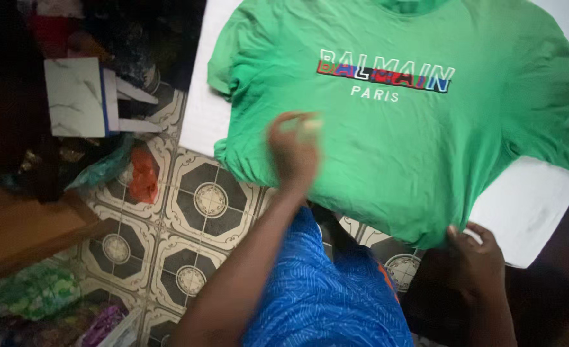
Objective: The person spreads a green shirt on a white surface, smooths it by hand, and then folds the bottom and sides inward before turning it over and smoothing the front.
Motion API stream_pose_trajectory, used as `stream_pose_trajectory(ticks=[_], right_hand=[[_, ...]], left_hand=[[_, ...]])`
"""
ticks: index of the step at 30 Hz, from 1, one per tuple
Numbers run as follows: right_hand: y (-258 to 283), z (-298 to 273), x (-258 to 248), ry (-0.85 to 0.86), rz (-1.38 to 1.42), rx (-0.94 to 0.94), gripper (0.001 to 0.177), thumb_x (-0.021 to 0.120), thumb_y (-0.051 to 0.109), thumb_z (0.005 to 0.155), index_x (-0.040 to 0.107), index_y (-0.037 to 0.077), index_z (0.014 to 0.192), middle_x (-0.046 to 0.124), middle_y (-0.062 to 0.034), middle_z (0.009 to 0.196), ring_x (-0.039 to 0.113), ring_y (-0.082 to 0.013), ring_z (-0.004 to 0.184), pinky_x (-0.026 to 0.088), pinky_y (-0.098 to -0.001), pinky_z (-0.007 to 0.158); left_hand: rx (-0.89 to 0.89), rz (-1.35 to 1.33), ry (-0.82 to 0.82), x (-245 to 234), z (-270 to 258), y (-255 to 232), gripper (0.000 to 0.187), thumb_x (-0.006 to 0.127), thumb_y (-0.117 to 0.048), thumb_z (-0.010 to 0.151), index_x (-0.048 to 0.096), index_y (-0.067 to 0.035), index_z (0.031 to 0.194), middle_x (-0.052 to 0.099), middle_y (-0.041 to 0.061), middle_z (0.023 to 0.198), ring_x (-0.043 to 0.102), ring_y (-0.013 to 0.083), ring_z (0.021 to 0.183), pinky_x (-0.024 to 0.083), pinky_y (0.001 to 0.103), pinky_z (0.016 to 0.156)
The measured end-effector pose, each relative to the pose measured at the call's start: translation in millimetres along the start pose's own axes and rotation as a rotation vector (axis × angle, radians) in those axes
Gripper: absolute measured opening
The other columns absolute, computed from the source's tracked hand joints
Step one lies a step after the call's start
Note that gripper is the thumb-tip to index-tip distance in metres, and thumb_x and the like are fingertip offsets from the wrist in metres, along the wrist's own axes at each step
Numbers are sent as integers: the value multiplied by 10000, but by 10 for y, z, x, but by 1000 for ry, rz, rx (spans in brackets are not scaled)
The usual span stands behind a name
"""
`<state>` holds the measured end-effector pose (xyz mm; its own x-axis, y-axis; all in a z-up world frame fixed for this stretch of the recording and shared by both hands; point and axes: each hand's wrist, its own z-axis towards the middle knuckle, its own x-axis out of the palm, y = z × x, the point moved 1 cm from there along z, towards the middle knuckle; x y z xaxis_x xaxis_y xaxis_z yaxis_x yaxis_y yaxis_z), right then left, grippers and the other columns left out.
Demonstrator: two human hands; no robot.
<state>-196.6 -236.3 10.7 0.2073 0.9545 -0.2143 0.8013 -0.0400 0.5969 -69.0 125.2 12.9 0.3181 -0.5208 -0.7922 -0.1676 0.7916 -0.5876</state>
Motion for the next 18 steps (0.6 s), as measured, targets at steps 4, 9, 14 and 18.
stream_pose_trajectory(ticks=[4,9,14,18], right_hand=[[-212,23,-119,51,-256,53,458,740,271,922,632,-21,1258,702,-146,1002,584,-181,804,465,-327,706],[-184,48,-97,9,-344,48,453,740,310,945,649,-60,1190,740,-164,1017,683,-214,897,507,-313,812],[-98,-51,-102,-4,-92,37,417,727,261,923,632,-31,1205,721,-162,1013,663,-213,836,523,-348,747],[-200,-17,-153,23,55,-53,395,739,219,941,622,-29,1225,710,-146,1050,652,-173,887,515,-303,796]], left_hand=[[-262,364,-59,-828,-158,861,477,678,-130,905,593,-131,1374,618,142,1344,485,369,1236,377,555,977],[-157,489,229,-1172,-199,1223,339,561,-266,1013,610,-165,1333,657,125,1179,513,333,1169,367,580,1034],[-588,215,500,-1325,-313,1504,453,346,-448,1143,615,-116,1294,688,150,1036,681,332,1003,542,546,919],[-649,256,697,-1607,-452,1765,481,387,-505,1091,640,-125,1241,662,137,1151,650,332,1028,499,515,898]])
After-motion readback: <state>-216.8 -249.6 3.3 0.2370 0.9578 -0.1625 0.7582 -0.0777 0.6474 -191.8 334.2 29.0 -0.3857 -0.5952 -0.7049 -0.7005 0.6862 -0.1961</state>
